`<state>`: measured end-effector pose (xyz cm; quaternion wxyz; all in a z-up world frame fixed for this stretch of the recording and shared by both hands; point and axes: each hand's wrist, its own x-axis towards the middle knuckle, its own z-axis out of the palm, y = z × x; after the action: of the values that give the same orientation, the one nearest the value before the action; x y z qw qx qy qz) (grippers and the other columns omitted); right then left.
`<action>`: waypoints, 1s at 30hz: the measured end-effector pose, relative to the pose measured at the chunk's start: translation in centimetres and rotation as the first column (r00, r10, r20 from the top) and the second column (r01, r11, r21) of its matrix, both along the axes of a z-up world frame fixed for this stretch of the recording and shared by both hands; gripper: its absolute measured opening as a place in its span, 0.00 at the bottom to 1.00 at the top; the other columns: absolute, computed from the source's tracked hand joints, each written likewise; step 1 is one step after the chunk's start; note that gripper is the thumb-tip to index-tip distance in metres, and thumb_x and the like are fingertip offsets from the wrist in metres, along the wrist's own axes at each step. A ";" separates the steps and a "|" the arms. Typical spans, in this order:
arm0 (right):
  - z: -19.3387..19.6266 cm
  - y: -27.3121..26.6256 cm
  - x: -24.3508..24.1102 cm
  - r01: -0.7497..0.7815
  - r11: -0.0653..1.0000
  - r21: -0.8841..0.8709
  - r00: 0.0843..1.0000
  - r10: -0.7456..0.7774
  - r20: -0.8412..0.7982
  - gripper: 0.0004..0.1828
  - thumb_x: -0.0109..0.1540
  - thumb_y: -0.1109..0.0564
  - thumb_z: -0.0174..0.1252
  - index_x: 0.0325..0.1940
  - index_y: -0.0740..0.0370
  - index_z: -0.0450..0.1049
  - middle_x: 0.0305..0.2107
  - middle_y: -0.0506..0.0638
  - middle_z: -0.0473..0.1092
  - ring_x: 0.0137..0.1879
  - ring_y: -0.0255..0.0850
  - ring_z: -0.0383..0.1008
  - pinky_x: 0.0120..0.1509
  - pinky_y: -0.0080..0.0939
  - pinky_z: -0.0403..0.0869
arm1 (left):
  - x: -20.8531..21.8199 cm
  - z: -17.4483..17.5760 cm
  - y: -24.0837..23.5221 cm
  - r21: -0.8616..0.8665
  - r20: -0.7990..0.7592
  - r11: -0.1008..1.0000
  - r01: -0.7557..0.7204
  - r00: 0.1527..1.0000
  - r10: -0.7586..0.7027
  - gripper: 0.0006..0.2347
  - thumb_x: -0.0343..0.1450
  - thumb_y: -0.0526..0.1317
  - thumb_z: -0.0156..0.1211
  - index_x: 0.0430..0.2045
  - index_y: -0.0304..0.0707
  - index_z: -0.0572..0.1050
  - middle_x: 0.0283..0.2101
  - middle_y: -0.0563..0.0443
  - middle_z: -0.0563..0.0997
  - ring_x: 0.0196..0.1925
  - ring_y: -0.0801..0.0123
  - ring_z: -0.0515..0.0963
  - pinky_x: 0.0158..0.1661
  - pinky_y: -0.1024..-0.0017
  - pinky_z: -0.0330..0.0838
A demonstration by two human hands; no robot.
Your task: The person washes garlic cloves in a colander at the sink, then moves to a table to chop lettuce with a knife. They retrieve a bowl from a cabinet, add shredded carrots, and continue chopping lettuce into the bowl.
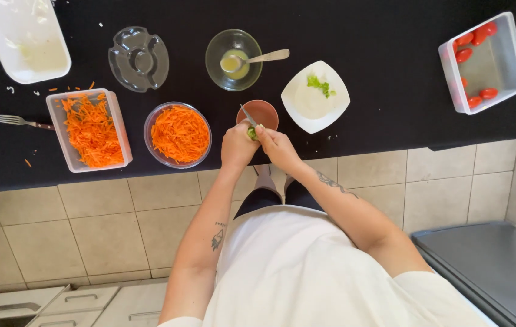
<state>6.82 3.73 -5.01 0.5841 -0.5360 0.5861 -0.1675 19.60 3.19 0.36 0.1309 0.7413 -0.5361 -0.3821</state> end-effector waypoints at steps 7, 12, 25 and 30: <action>2.4 -0.9 -0.9 0.008 0.999 0.034 0.996 -0.011 0.087 0.29 0.66 0.34 0.39 0.25 0.56 0.68 0.12 0.48 0.64 0.23 0.38 0.65 0.27 0.38 0.67 | 1.1 2.4 -0.3 0.009 -0.105 0.996 -0.087 0.991 0.087 0.05 0.60 0.41 0.57 0.25 0.45 0.73 0.22 0.47 0.76 0.28 0.53 0.79 0.29 0.62 0.73; 5.7 -1.1 0.4 -0.212 0.975 -0.063 0.956 0.193 -0.222 0.21 0.58 0.40 0.54 0.34 0.61 0.66 0.26 0.65 0.70 0.39 0.63 0.72 0.39 0.58 0.68 | 1.1 0.3 0.1 0.024 -0.073 1.000 -0.001 0.997 0.002 0.08 0.59 0.42 0.56 0.27 0.43 0.71 0.25 0.45 0.77 0.33 0.49 0.79 0.34 0.58 0.74; 5.6 -0.2 2.7 -0.137 0.982 -0.133 0.950 0.092 -0.300 0.28 0.67 0.38 0.33 0.31 0.61 0.68 0.23 0.62 0.72 0.37 0.59 0.73 0.39 0.56 0.72 | 0.1 0.7 -0.3 0.052 -0.060 0.997 -0.062 0.996 0.065 0.08 0.67 0.37 0.45 0.35 0.35 0.68 0.32 0.39 0.76 0.38 0.43 0.79 0.40 0.51 0.75; 5.9 -0.4 2.6 -0.076 0.993 -0.095 0.971 0.053 -0.231 0.30 0.66 0.37 0.34 0.33 0.63 0.72 0.26 0.63 0.72 0.40 0.60 0.73 0.40 0.57 0.72 | -0.1 1.0 -0.2 0.029 0.019 0.999 -0.033 0.999 0.032 0.08 0.69 0.38 0.43 0.35 0.36 0.70 0.31 0.42 0.76 0.35 0.45 0.80 0.38 0.54 0.76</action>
<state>9.42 3.36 0.91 0.4896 -0.5998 0.6222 -0.1156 19.55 3.02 1.33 0.1211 0.7552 -0.5195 -0.3810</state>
